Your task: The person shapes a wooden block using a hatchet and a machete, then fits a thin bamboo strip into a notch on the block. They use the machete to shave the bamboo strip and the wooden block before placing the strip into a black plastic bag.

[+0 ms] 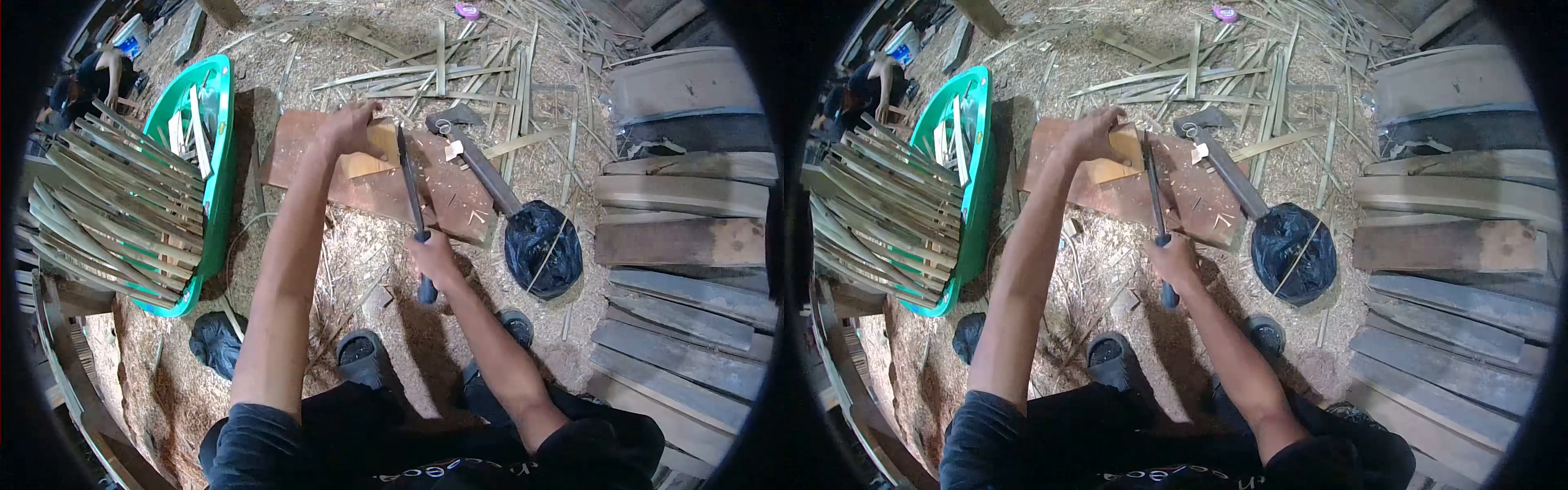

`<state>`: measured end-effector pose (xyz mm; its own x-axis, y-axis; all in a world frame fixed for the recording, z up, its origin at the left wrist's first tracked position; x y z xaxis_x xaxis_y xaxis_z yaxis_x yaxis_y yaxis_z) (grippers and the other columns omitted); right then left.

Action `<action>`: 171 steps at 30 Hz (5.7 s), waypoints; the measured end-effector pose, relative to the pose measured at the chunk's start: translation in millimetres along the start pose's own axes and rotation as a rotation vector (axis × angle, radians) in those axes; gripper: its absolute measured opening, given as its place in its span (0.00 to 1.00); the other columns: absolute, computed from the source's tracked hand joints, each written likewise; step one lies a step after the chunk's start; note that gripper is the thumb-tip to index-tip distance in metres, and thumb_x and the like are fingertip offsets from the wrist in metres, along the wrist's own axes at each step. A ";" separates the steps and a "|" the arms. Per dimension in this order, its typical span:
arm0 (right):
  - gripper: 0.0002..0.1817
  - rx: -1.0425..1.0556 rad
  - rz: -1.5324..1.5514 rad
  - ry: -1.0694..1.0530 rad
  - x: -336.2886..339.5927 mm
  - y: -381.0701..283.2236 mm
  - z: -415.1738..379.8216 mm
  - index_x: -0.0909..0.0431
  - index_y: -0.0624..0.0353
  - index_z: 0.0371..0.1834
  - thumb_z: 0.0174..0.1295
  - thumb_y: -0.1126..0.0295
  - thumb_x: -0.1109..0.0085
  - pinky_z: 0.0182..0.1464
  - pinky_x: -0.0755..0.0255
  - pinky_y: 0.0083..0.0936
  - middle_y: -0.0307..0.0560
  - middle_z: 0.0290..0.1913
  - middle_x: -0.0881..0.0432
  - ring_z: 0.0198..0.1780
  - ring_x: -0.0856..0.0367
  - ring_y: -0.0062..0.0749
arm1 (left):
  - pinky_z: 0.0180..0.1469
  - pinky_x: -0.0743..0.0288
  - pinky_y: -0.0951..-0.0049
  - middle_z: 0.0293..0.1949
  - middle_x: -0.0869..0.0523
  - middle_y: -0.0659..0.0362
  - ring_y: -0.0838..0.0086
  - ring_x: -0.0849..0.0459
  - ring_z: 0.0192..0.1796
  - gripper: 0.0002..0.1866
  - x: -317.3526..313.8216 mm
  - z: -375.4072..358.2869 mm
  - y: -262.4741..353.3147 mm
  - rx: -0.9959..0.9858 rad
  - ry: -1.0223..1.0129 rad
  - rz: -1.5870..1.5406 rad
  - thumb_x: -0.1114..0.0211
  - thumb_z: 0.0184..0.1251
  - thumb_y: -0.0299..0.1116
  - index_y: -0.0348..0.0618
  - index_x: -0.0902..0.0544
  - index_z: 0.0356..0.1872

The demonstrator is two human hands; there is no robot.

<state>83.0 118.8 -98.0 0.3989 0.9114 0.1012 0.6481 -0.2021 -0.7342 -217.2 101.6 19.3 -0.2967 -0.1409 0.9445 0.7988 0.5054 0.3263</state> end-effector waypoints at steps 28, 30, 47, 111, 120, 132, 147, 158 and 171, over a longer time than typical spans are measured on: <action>0.19 0.466 -0.100 0.333 14.5 -85.2 -11.5 0.22 0.62 0.21 0.59 0.57 0.33 0.32 0.27 0.38 0.49 0.18 0.20 0.23 0.18 0.40 | 0.43 0.19 0.65 0.36 0.10 0.52 0.65 0.11 0.39 0.27 19.3 -47.5 20.6 -0.046 -0.091 -0.330 0.22 0.54 0.49 0.37 0.14 0.46; 0.18 0.453 -0.061 0.290 12.1 -76.2 -2.9 0.23 0.60 0.21 0.60 0.59 0.34 0.29 0.30 0.33 0.43 0.18 0.22 0.22 0.22 0.33 | 0.43 0.20 0.64 0.37 0.10 0.51 0.61 0.11 0.40 0.27 18.3 -49.3 29.0 -0.048 -0.079 -0.128 0.22 0.52 0.50 0.39 0.14 0.46; 0.17 0.389 0.331 0.197 17.7 -99.4 -28.7 0.26 0.61 0.23 0.66 0.62 0.36 0.20 0.34 0.28 0.39 0.15 0.25 0.15 0.27 0.25 | 0.45 0.20 0.76 0.42 0.11 0.60 0.80 0.15 0.42 0.23 -3.4 -77.0 5.0 0.131 0.157 -1.264 0.22 0.52 0.25 0.37 0.16 0.51; 0.13 0.160 -0.065 0.178 -4.0 -30.3 3.3 0.24 0.61 0.26 0.57 0.63 0.34 0.25 0.30 0.34 0.42 0.20 0.21 0.18 0.24 0.30 | 0.35 0.24 0.57 0.25 0.15 0.48 0.52 0.17 0.29 0.23 -7.6 -37.0 45.6 -0.022 -0.163 -0.056 0.20 0.41 0.50 0.39 0.16 0.25; 0.18 0.155 -0.033 0.207 8.8 -30.7 1.8 0.24 0.64 0.41 0.56 0.61 0.35 0.31 0.26 0.36 0.47 0.24 0.20 0.26 0.18 0.38 | 0.33 0.26 0.56 0.23 0.16 0.49 0.53 0.18 0.27 0.22 -7.3 -37.3 44.8 -0.025 -0.130 -0.094 0.20 0.41 0.49 0.39 0.18 0.23; 0.13 0.099 -0.075 0.180 13.7 -25.2 -18.4 0.25 0.61 0.21 0.57 0.65 0.38 0.23 0.31 0.30 0.40 0.16 0.24 0.20 0.23 0.26 | 0.30 0.30 0.58 0.20 0.18 0.51 0.61 0.22 0.23 0.25 -8.3 -29.3 34.8 -0.007 -0.138 -0.122 0.19 0.41 0.51 0.38 0.20 0.19; 0.15 0.295 0.104 0.232 20.0 -44.4 -6.2 0.24 0.61 0.18 0.54 0.61 0.37 0.28 0.28 0.32 0.43 0.17 0.22 0.21 0.21 0.30 | 0.28 0.33 0.62 0.17 0.21 0.56 0.70 0.27 0.21 0.25 -17.7 -10.3 12.1 0.097 -0.269 -0.106 0.19 0.39 0.52 0.40 0.20 0.17; 0.18 0.358 -0.121 0.265 26.0 -75.6 -17.3 0.23 0.62 0.17 0.56 0.60 0.36 0.27 0.30 0.35 0.45 0.15 0.23 0.19 0.22 0.32 | 0.58 0.22 0.60 0.60 0.20 0.46 0.52 0.17 0.57 0.48 -16.2 -6.1 -7.9 -0.117 0.099 0.179 0.25 0.47 0.67 0.45 0.25 0.66; 0.18 0.512 -0.130 0.372 16.8 -114.8 -13.0 0.23 0.64 0.22 0.59 0.60 0.33 0.31 0.26 0.40 0.56 0.21 0.19 0.25 0.16 0.48 | 0.76 0.46 0.41 0.73 0.37 0.41 0.41 0.39 0.74 0.69 -59.0 -29.3 -12.7 -0.017 0.059 -0.186 0.18 0.30 0.60 0.42 0.44 0.76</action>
<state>23.7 152.7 -3.3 0.5960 0.7132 0.3690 0.3515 0.1814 -0.9184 -194.5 78.6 -39.4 -0.4096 -0.2803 0.8681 0.7417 0.4517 0.4958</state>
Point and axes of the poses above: each hand's wrist, its own z-axis towards the middle knuckle, its own x-axis out of the back of the hand, y = z × x, the point moved 8 cm from there along z, towards the middle knuckle
